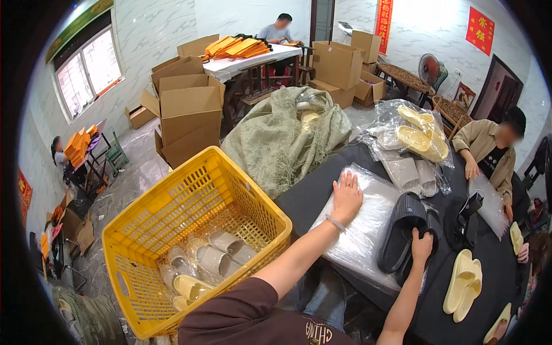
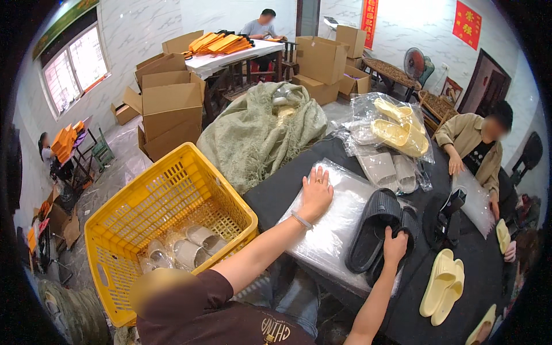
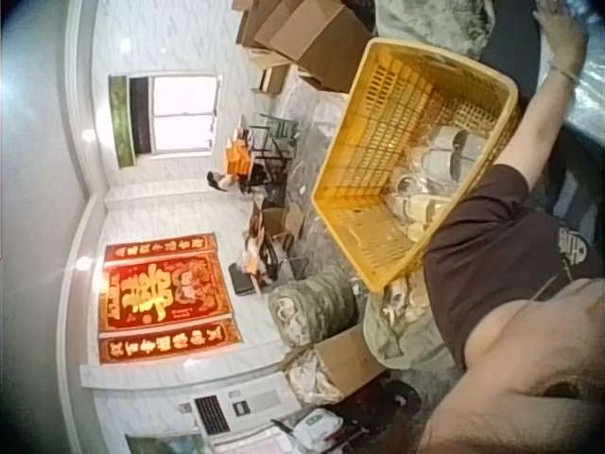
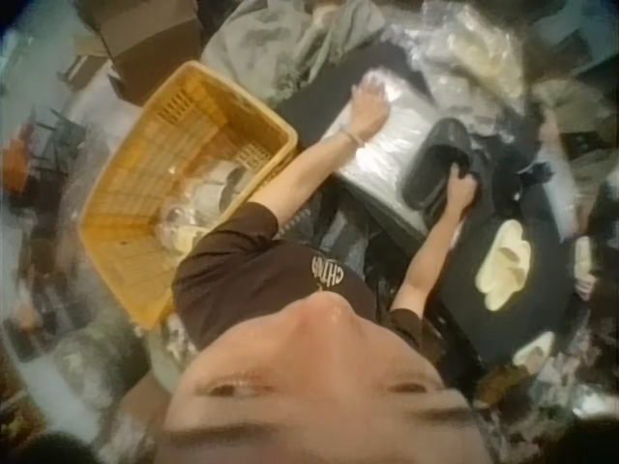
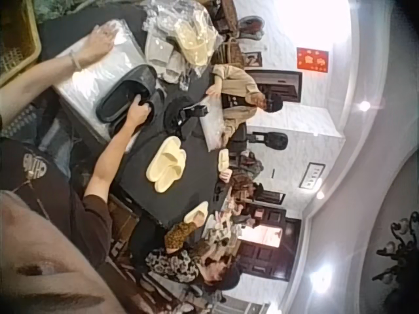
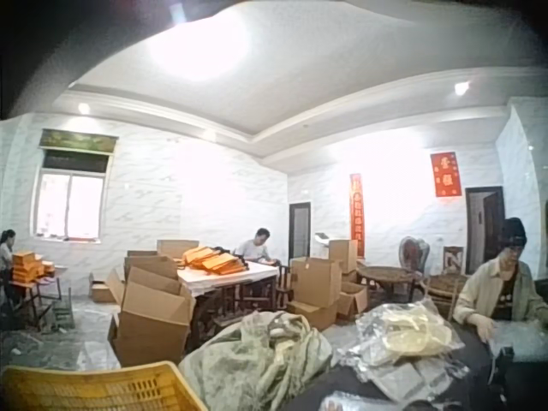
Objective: The person picks up pairs of yellow, black, and white plastic slippers from a yellow basket and places them onto a stack of bubble wrap on a table. The person then folds the bubble wrap over the slippers to enclose them. This process is repeated for multiple pairs of slippers throughout the clip.
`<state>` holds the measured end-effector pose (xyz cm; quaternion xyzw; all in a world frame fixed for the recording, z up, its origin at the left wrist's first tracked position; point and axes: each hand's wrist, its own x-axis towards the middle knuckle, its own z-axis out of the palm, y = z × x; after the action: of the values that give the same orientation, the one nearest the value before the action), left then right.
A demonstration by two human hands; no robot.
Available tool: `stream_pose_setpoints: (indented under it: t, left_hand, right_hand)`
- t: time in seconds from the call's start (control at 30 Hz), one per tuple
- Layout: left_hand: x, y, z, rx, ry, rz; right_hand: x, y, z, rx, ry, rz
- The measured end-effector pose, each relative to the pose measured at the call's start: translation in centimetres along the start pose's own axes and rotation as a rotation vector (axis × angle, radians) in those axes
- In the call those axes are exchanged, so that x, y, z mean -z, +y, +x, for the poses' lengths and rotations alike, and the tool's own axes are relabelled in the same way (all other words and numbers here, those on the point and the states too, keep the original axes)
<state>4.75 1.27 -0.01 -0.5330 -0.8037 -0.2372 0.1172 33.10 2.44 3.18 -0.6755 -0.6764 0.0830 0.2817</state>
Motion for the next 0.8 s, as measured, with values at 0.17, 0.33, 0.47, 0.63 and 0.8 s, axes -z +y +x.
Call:
stream_pose_setpoints:
  t: [0.17, 0.33, 0.47, 0.63, 0.8]
  left_hand:
    - [-0.6, -0.3, 0.0, -0.016, 0.051, 0.038]
    - [-0.4, 0.2, 0.0, 0.002, 0.031, 0.003]
    - [-2.8, -1.3, 0.7, -0.023, 0.031, 0.047]
    - [-1.4, -0.4, 0.2, -0.017, 0.026, -0.016]
    - [-0.1, -0.1, 0.0, 0.005, 0.009, -0.064]
  right_hand:
    - [0.5, -1.0, -0.3, 0.047, 0.148, 0.006]
    - [2.2, -4.3, -2.8, 0.269, 0.219, -0.024]
    - [-0.9, -7.0, -5.5, 0.443, -0.124, 0.006]
    - [-0.7, -5.4, -4.9, 0.388, -0.125, -0.086]
    - [0.6, -1.8, -3.4, 0.145, -0.029, -0.078]
